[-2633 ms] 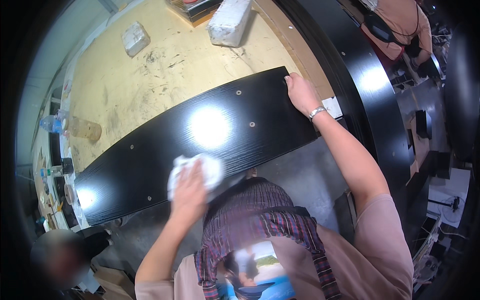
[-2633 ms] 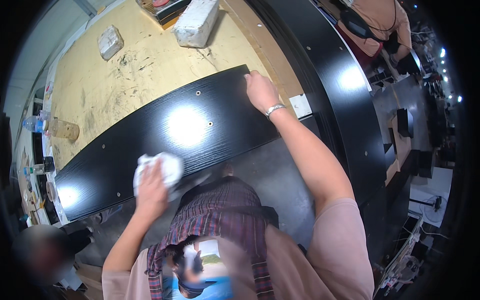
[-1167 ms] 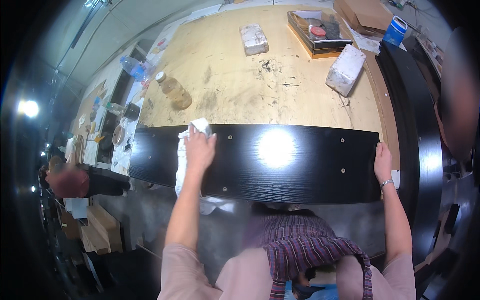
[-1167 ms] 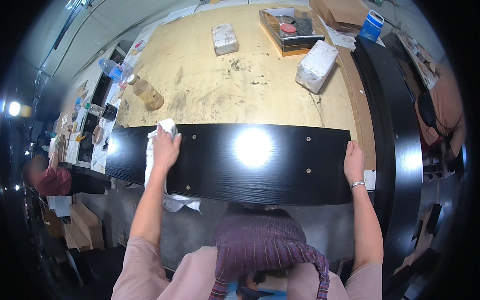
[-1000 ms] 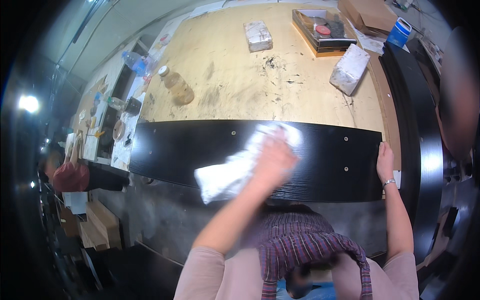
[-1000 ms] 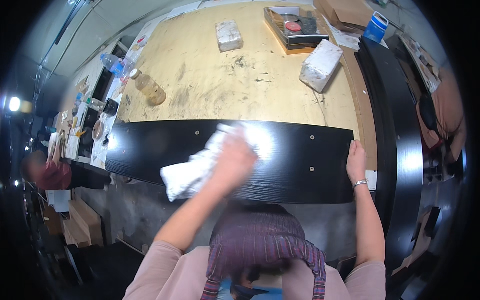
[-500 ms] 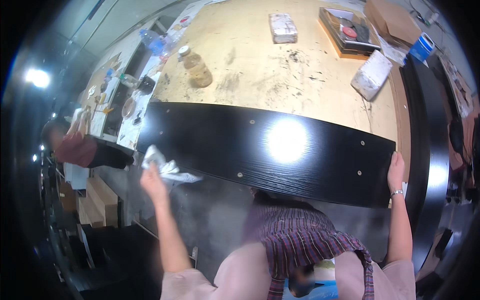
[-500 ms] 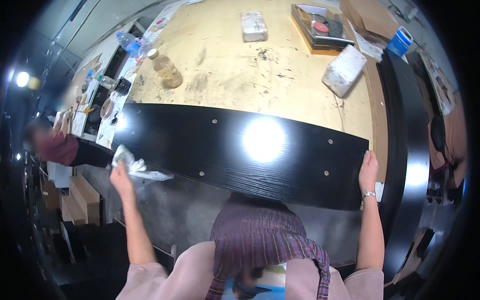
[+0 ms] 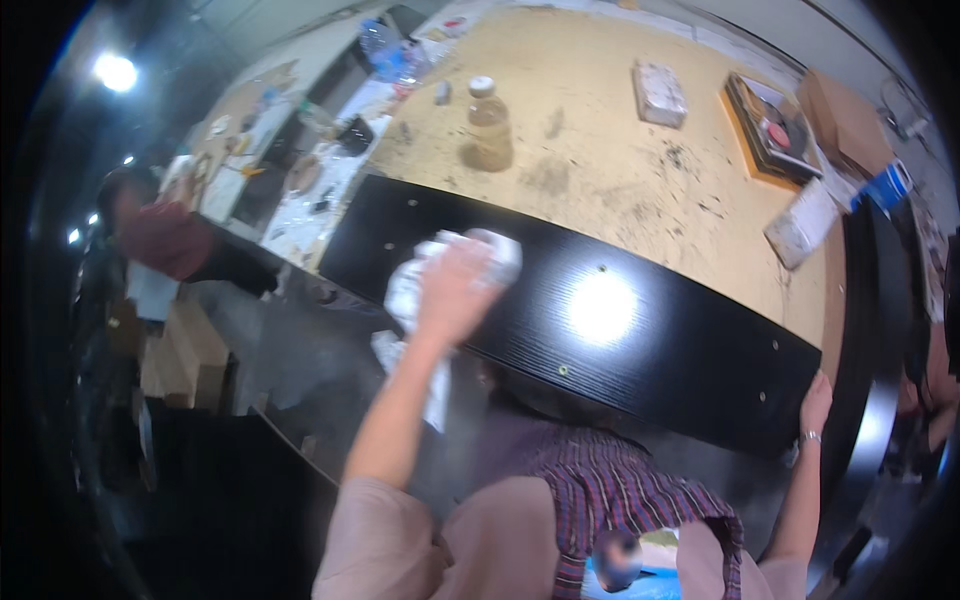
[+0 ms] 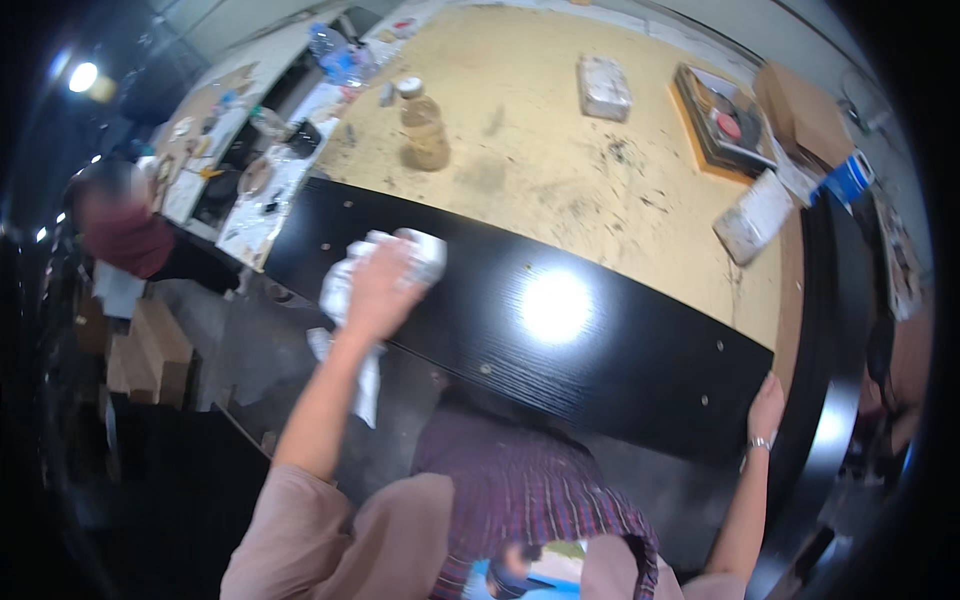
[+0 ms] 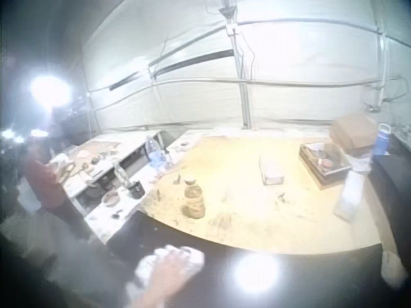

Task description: The person wipes a long black wood panel on a workbench with a white cloth, then uses a small rectangular block to rub the surface, and continues wiping. The person repeats this cycle on the same panel throughout the clip.

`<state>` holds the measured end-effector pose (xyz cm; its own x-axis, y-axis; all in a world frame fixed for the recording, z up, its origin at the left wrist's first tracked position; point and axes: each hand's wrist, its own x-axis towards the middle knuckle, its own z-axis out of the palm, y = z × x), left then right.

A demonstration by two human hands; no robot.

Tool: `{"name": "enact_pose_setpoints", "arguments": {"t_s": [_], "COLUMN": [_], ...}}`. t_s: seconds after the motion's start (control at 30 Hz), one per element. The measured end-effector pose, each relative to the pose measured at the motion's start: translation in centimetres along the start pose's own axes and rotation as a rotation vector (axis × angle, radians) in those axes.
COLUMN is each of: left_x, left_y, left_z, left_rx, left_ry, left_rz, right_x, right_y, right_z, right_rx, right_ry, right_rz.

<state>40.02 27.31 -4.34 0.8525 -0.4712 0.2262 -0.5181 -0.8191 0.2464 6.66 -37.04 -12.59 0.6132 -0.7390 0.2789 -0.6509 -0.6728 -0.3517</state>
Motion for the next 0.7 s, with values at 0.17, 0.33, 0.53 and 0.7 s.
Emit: {"name": "enact_pose_setpoints", "arguments": {"t_s": [0.17, 0.33, 0.53, 0.7], "left_x": [-3.1, -5.8, -7.8, -5.9], "left_y": [-19.9, -30.3, -28.7, -20.6], "left_z": [-2.2, -6.8, -10.7, -10.8], "left_rx": [0.359, -0.020, -0.283, -0.478], "left_ry": [0.069, 0.334, 0.543, 0.315], "left_rz": [-0.036, -0.512, -0.527, 0.092], "right_x": [-2.2, -5.1, -4.2, -5.5], "right_y": [-8.8, -19.7, -41.6, -63.2], "right_z": [-2.3, 0.8, 6.3, 13.2], "right_rx": [-0.305, 0.020, 0.380, 0.613], "right_ry": [0.099, 0.165, -0.014, -0.298], "right_rz": [0.106, 0.067, -0.167, -0.424]}}
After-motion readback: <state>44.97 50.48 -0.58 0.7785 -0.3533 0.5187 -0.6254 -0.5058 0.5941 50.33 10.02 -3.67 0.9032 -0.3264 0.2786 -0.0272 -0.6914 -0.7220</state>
